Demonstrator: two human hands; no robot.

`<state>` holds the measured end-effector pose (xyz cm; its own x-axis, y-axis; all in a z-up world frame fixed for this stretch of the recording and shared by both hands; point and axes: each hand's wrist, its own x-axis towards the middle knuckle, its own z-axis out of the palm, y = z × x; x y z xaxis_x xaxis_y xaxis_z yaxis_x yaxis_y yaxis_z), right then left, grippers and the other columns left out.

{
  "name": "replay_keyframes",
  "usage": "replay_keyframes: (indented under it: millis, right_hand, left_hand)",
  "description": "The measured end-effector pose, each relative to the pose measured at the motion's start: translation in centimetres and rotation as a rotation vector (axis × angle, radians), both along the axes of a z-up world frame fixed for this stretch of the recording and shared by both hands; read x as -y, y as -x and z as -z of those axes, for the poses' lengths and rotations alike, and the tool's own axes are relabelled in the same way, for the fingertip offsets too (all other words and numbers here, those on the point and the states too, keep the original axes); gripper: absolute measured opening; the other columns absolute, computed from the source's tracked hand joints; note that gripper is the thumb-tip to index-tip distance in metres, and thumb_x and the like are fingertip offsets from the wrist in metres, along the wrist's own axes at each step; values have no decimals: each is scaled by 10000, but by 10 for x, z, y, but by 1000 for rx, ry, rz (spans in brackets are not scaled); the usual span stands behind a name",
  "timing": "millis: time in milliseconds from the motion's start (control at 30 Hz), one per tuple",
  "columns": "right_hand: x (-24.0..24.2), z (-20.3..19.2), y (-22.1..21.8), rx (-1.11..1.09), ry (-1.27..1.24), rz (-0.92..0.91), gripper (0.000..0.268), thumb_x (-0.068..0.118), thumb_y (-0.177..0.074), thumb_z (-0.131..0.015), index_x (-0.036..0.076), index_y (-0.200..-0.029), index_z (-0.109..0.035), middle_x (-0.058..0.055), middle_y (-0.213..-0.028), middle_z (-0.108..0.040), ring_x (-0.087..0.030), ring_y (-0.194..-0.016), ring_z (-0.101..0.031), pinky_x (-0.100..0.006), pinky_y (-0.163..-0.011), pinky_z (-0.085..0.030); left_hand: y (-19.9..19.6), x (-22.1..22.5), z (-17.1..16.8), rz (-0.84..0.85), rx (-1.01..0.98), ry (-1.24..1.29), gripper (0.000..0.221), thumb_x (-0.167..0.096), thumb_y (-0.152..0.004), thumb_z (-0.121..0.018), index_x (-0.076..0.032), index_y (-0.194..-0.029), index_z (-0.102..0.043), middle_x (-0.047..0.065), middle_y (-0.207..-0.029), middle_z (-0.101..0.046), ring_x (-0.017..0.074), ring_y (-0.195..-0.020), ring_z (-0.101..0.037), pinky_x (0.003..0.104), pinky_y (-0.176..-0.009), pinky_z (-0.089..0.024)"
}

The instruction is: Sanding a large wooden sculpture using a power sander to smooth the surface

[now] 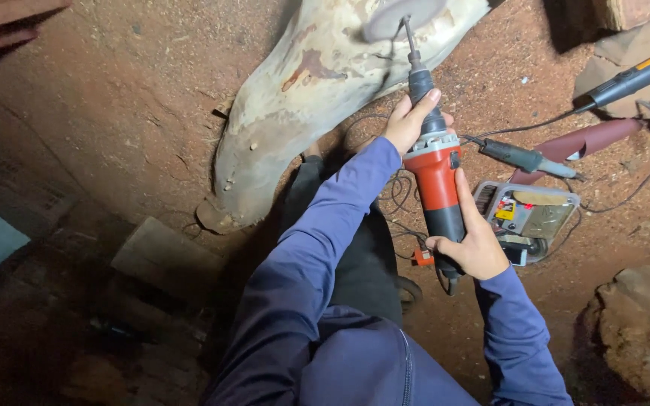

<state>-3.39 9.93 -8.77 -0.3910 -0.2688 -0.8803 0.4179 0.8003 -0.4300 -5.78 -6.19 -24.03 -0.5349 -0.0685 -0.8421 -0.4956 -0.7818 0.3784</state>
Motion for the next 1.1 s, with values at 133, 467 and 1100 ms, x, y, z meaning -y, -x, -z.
replay_keyframes:
  millis: [133,467,1100]
  right_hand:
    - [8,4,-23,-26,13,66,1248,164,-688,-871,337,-1689,-146,-270,-1364,-576,-410,-1146,-631,-555,-871,-510]
    - [33,17,-70,-94,68,266,1282,144,-659,-875,272,-1703,-142,-230,-1336,-586,-321,-1097,-619,-487,-854,-508]
    - [44,18,-61,-81,145,220,1221,158,-711,-748,216,-1658,20,-184,-1601,-369,-254,-967,-565,-360,-866,-478]
  left_hand:
    - [-1,13,-12,212,57,92,577,-556,-873,-733,-56,-1145,-637,173,-876,-787,290,-825,-780,391,-846,-627]
    - [-9,43,-25,525,46,183,793,-694,-789,-670,-51,-1250,-621,134,-949,-793,298,-959,-775,436,-1007,-577]
    - [10,55,-4,472,40,-74,514,-459,-829,-572,-80,-1166,-487,171,-819,-733,256,-622,-712,383,-617,-623]
